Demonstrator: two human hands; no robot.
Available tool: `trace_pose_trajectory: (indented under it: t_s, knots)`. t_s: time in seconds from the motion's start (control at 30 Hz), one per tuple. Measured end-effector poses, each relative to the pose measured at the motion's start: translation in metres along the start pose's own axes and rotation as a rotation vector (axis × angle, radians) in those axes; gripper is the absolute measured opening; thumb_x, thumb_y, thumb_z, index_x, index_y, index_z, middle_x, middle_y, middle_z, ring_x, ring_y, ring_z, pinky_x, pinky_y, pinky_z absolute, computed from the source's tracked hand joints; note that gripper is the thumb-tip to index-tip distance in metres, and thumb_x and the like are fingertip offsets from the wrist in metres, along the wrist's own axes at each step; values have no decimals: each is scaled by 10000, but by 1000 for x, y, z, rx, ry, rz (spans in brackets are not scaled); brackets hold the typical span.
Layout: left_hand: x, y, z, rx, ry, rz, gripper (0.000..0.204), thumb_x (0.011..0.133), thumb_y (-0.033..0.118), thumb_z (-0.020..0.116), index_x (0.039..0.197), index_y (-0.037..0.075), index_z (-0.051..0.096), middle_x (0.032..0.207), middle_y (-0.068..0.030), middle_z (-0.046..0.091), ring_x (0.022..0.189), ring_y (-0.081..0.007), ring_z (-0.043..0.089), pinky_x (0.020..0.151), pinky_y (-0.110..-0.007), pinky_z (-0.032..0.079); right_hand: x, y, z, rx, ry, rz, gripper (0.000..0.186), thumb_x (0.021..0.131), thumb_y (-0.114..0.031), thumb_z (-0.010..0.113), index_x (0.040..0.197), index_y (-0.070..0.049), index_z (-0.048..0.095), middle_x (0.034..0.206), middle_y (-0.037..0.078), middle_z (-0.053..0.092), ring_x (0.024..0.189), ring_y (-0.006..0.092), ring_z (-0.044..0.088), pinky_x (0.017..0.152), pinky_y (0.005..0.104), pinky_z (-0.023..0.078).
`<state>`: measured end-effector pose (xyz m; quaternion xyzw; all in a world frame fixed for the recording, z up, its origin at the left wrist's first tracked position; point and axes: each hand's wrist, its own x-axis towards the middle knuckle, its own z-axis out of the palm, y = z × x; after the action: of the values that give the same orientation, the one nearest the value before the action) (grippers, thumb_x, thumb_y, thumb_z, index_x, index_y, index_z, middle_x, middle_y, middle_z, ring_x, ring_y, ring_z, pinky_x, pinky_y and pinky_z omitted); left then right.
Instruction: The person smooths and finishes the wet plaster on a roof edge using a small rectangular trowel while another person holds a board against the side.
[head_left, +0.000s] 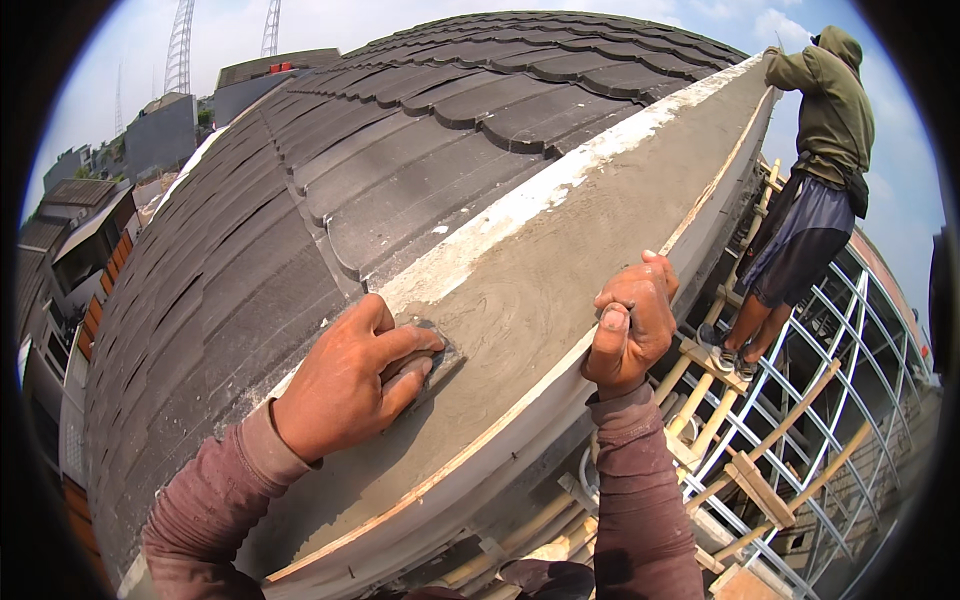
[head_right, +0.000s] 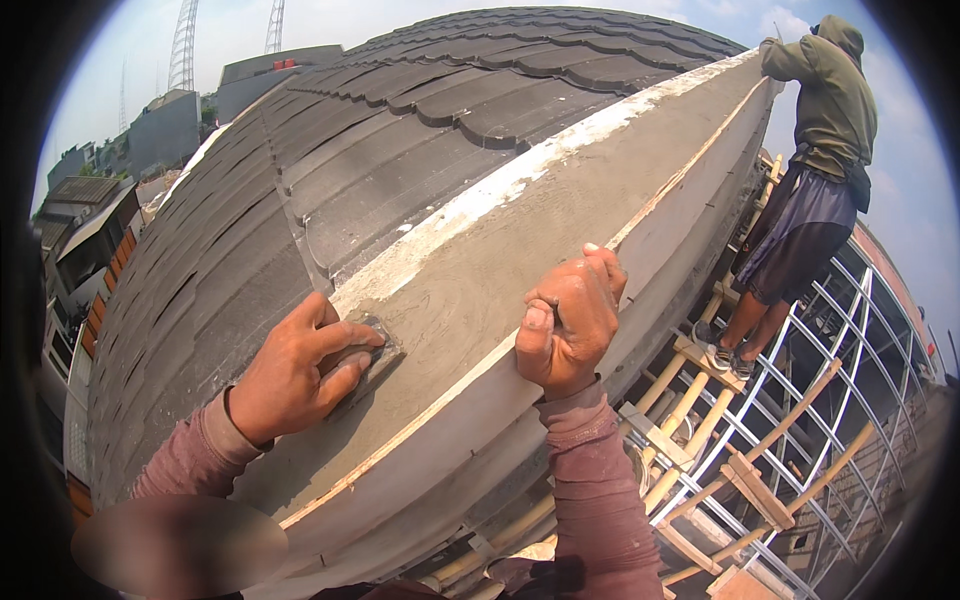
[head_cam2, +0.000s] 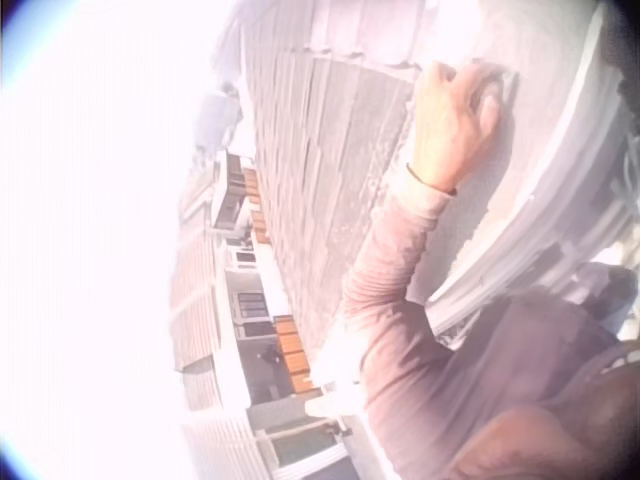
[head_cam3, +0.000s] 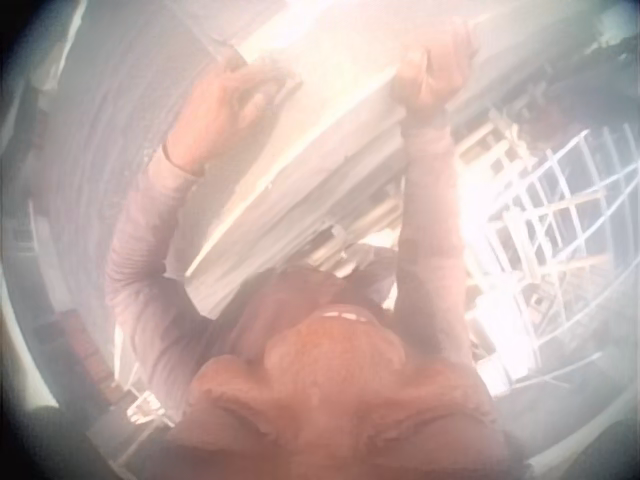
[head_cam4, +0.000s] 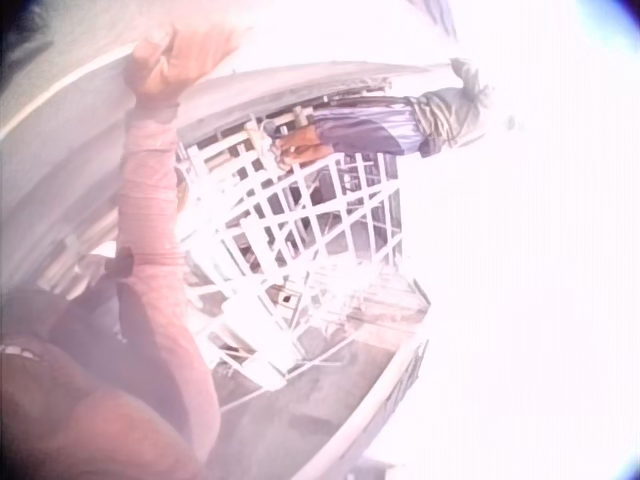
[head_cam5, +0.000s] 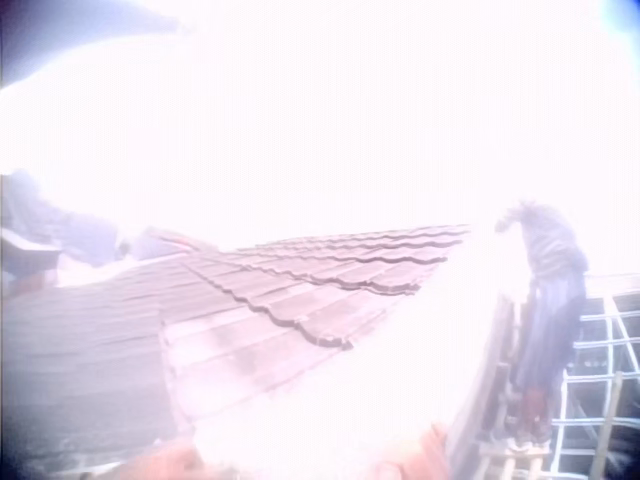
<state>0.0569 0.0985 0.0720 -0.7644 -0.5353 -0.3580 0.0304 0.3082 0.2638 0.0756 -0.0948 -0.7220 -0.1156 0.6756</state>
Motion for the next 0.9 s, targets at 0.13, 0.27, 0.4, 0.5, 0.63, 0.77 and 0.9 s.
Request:
trace_pose_trajectory:
  t_s: [0.13, 0.27, 0.4, 0.5, 0.63, 0.77, 0.9]
  knots:
    - [52, 1, 20, -58, 108, 85, 277, 891, 138, 754, 1162, 84, 779, 917, -127, 519, 807, -270, 550, 732, -391, 486, 5, -5, 2, 8, 3, 19, 236, 938, -275, 566, 754, -128, 563, 725, 17, 538, 717, 191, 515, 1113, 486, 392]
    - [17, 20, -1, -101, -19, 122, 295, 887, 137, 751, 1175, 78, 776, 918, -123, 523, 811, -257, 555, 731, -389, 485, 4, -1, 1, -12, -11, 6, 243, 939, -278, 565, 748, -128, 562, 724, 16, 538, 718, 192, 517, 1111, 482, 394]
    - [7, -9, -2, 10, 23, -22, 300, 888, 127, 744, 1183, 81, 775, 922, -114, 525, 816, -249, 555, 737, -389, 488, 2, -2, 1, -11, 7, 14, 233, 928, -277, 567, 751, -125, 567, 717, 16, 534, 712, 195, 515, 1109, 480, 396]
    - [48, -21, 19, 19, 146, -1, 292, 895, 126, 742, 1182, 87, 778, 920, -112, 522, 811, -249, 551, 733, -390, 489, 4, -4, 5, -3, 6, 14, 232, 927, -279, 566, 754, -124, 568, 716, 17, 535, 711, 197, 515, 1108, 483, 396]
    - [23, 3, 6, 5, 42, 76, 283, 916, 145, 736, 1191, 94, 780, 914, -105, 514, 799, -244, 541, 720, -387, 485, 3, -3, 3, -17, 1, 3, 232, 934, -278, 559, 762, -122, 567, 720, 21, 537, 712, 200, 515, 1107, 486, 396]
    - [-5, -24, -6, 45, 13, -89, 295, 922, 155, 730, 1207, 91, 778, 898, -98, 514, 787, -249, 542, 719, -387, 482, -2, 2, 0, -19, 10, 2, 231, 935, -280, 552, 767, -121, 565, 722, 22, 537, 715, 200, 517, 1106, 487, 397]
    - [40, -26, 11, 44, 126, -49, 301, 935, 179, 712, 1213, 78, 771, 933, -120, 536, 795, -263, 553, 734, -394, 488, 3, -2, 3, -21, -7, 3, 237, 942, -280, 543, 765, -124, 562, 724, 21, 535, 720, 195, 518, 1115, 483, 394]
